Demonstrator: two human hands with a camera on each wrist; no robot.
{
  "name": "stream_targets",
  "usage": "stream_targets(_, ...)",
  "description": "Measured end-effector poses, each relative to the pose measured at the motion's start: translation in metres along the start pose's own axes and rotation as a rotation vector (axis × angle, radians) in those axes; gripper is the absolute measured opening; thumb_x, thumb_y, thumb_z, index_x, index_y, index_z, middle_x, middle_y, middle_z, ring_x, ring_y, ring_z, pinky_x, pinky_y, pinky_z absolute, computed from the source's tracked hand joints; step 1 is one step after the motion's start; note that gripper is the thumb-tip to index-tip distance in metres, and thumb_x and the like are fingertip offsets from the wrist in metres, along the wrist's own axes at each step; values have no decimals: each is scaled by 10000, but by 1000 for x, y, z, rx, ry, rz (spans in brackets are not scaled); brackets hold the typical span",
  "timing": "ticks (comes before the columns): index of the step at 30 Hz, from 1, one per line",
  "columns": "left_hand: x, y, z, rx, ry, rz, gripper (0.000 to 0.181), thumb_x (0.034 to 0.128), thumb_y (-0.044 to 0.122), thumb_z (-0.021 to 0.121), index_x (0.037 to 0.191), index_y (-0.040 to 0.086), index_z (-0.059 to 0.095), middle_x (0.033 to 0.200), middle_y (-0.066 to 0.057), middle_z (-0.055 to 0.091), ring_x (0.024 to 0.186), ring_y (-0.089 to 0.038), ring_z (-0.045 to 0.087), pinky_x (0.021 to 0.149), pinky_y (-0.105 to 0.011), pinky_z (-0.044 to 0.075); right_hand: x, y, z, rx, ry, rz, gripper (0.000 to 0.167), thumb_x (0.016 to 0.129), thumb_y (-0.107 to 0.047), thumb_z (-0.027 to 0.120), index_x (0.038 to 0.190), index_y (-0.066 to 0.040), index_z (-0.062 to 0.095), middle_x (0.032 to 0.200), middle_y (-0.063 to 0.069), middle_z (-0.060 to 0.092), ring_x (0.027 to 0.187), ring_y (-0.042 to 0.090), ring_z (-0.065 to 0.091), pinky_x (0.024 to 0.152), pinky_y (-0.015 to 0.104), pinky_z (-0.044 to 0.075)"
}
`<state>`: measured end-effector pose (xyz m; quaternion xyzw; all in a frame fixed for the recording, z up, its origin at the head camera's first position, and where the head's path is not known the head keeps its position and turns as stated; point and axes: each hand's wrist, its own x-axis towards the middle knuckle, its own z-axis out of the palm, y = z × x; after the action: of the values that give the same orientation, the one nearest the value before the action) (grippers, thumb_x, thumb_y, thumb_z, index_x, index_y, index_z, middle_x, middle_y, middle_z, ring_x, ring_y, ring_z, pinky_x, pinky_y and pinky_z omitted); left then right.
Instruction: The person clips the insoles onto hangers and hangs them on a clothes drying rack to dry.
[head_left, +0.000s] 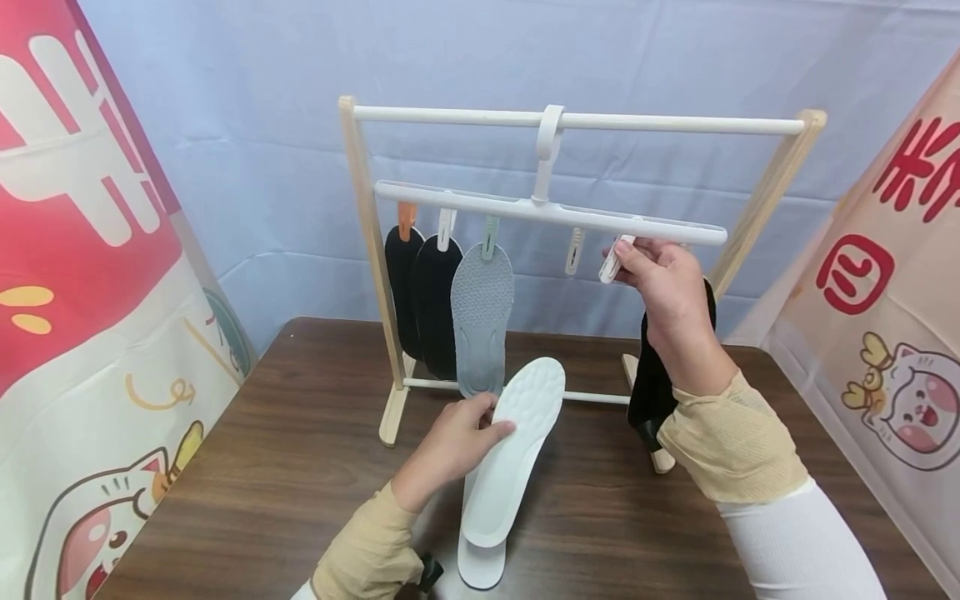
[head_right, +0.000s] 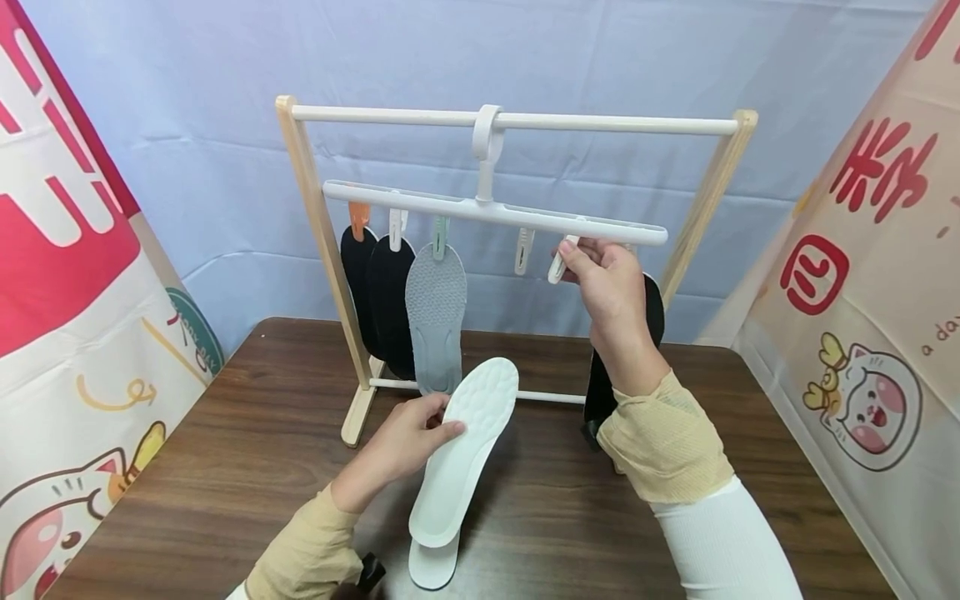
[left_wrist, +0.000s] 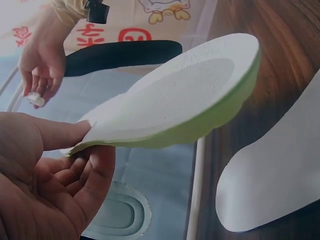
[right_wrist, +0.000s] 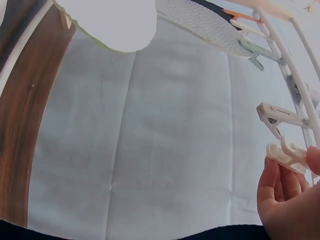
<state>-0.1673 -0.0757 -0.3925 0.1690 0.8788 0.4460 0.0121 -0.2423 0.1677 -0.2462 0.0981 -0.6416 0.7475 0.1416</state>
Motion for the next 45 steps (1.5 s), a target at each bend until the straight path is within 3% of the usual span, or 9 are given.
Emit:
stream_targets(17,6,12,0,-48,6,7,254,980,207,682,1178,50,664,867,-14,673,756,-107,579,671,-274,503,-3,0,1,41,76,-39,113,981,-30,635,1068,33,603,837,-26,719,814,79,711,767,197,526)
stream_targets(23,12,13,0,-47,3,29,268,990,218,669,1208,64,657,893,-5,688,756,-95,587,676,-272,499,-2,4,0,39,75,-60,32,980,-27,636,1008,-31,650,841,-27,723,827,95,711,779,208,524)
stream_targets(29,18,15,0,-53,8,44,271,984,215,676,1216,73,662,912,-3,706,775,-88,606,692,-273,502,1,8,-2,49,61,-73,71,985,-28,628,957,-71,678,837,-27,715,831,86,705,763,201,518)
stream_targets(37,21,20,-1,-68,19,63,282,984,207,677,1230,70,658,923,-4,706,771,-89,598,684,-270,499,1,11,-1,85,81,-68,33,977,-18,638,1002,-18,658,846,-15,713,841,99,705,799,216,514)
stream_targets(45,23,25,0,-73,32,71,276,982,205,680,1220,68,659,922,-12,707,786,-102,613,701,-276,503,1,12,-1,103,65,-87,53,980,-5,625,962,-31,668,827,-14,711,829,99,707,803,224,517)
